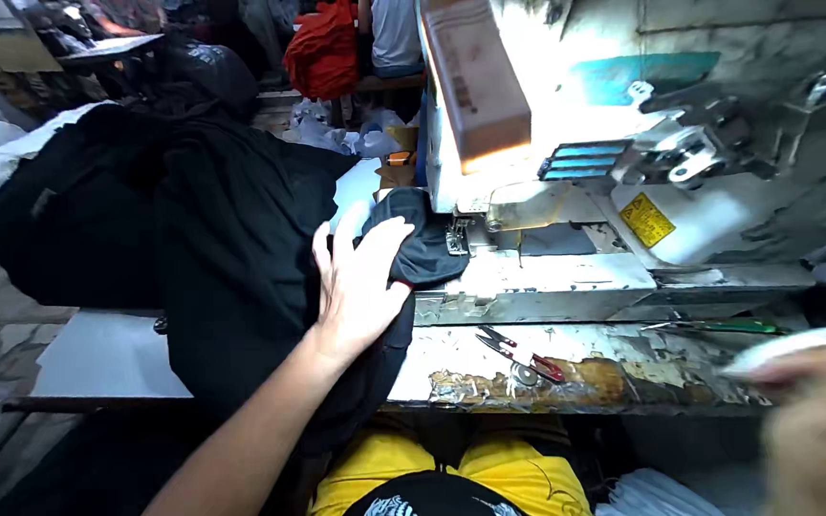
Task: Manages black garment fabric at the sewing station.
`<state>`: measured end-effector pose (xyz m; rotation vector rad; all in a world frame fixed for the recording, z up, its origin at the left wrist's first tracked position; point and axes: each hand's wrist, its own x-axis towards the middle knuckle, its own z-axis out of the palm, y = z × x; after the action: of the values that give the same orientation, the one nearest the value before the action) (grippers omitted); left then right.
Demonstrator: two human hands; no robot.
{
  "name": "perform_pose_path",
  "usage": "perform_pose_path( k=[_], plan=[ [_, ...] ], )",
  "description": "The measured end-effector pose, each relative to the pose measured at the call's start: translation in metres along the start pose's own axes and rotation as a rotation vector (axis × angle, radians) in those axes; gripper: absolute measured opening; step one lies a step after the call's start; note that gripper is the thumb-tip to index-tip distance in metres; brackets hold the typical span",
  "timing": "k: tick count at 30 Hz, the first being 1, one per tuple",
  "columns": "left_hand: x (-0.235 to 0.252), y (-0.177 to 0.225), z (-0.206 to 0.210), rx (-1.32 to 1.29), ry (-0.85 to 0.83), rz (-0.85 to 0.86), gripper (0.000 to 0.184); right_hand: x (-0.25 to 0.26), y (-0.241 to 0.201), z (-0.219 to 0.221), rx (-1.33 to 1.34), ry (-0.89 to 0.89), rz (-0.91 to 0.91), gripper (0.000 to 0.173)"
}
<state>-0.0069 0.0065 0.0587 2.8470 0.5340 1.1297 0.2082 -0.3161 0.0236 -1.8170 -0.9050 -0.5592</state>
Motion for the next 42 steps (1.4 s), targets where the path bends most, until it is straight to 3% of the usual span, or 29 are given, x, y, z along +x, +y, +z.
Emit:
perform_pose_path(
  k=[3,5,8,10,12,14,16,17,21,25,28,31,35,37,40,41,42],
  plan=[
    [0.037,0.006,-0.011,0.210,-0.244,0.098,0.035,-0.046,-0.039,0.075,-0.125,-0.282,-0.024,0.040],
    [0.062,0.000,0.002,0.240,-0.270,0.150,0.020,-0.059,-0.039,0.103,-0.158,-0.469,0.005,0.052],
    [0.104,-0.030,0.027,0.275,-0.259,0.092,0.015,-0.066,-0.039,0.117,-0.123,-0.559,-0.069,0.035],
    [0.111,-0.054,0.029,0.268,-0.159,0.026,0.019,-0.071,-0.035,0.115,-0.052,-0.487,-0.150,0.029],
    [0.090,-0.068,0.017,0.179,0.154,0.104,0.019,-0.074,-0.034,0.115,0.161,-0.298,-0.139,0.026],
    [0.047,-0.066,0.003,0.152,0.416,0.191,0.016,-0.068,-0.044,0.109,0.275,-0.217,-0.142,0.039],
    [0.011,-0.062,-0.001,0.146,0.546,0.267,0.019,-0.046,-0.059,0.106,0.199,-0.249,-0.255,0.057],
    [0.001,-0.062,0.001,0.131,0.581,0.292,0.020,-0.034,-0.068,0.108,0.132,-0.264,-0.314,0.057],
    [-0.007,-0.066,0.009,0.085,0.648,0.313,0.016,0.010,-0.116,0.124,-0.222,-0.253,-0.444,0.040],
    [-0.008,-0.071,0.013,0.055,0.663,0.287,0.015,0.040,-0.148,0.161,-0.385,-0.352,-0.453,0.032],
    [-0.010,-0.071,0.010,0.017,0.676,0.266,0.015,0.046,-0.144,0.181,-0.366,-0.390,-0.516,0.028],
    [-0.015,-0.070,-0.002,-0.018,0.672,0.269,0.018,0.028,-0.137,0.162,-0.255,-0.322,-0.568,0.039],
    [0.000,-0.073,-0.046,0.073,0.431,0.516,0.017,-0.006,-0.104,0.137,-0.249,-0.354,-0.534,0.047],
    [0.036,-0.108,-0.098,0.276,0.347,0.365,0.024,-0.024,-0.077,0.133,-0.262,-0.423,-0.558,0.053],
    [0.064,-0.217,-0.209,0.529,0.136,-0.558,0.040,-0.040,-0.067,0.118,-0.149,-0.557,-0.561,0.063],
    [0.051,-0.248,-0.249,0.508,0.224,-0.766,0.049,-0.041,-0.071,0.112,-0.090,-0.559,-0.556,0.061],
    [0.028,-0.263,-0.278,0.501,0.351,-0.847,0.059,-0.042,-0.074,0.108,-0.032,-0.558,-0.542,0.057]
  ],
)
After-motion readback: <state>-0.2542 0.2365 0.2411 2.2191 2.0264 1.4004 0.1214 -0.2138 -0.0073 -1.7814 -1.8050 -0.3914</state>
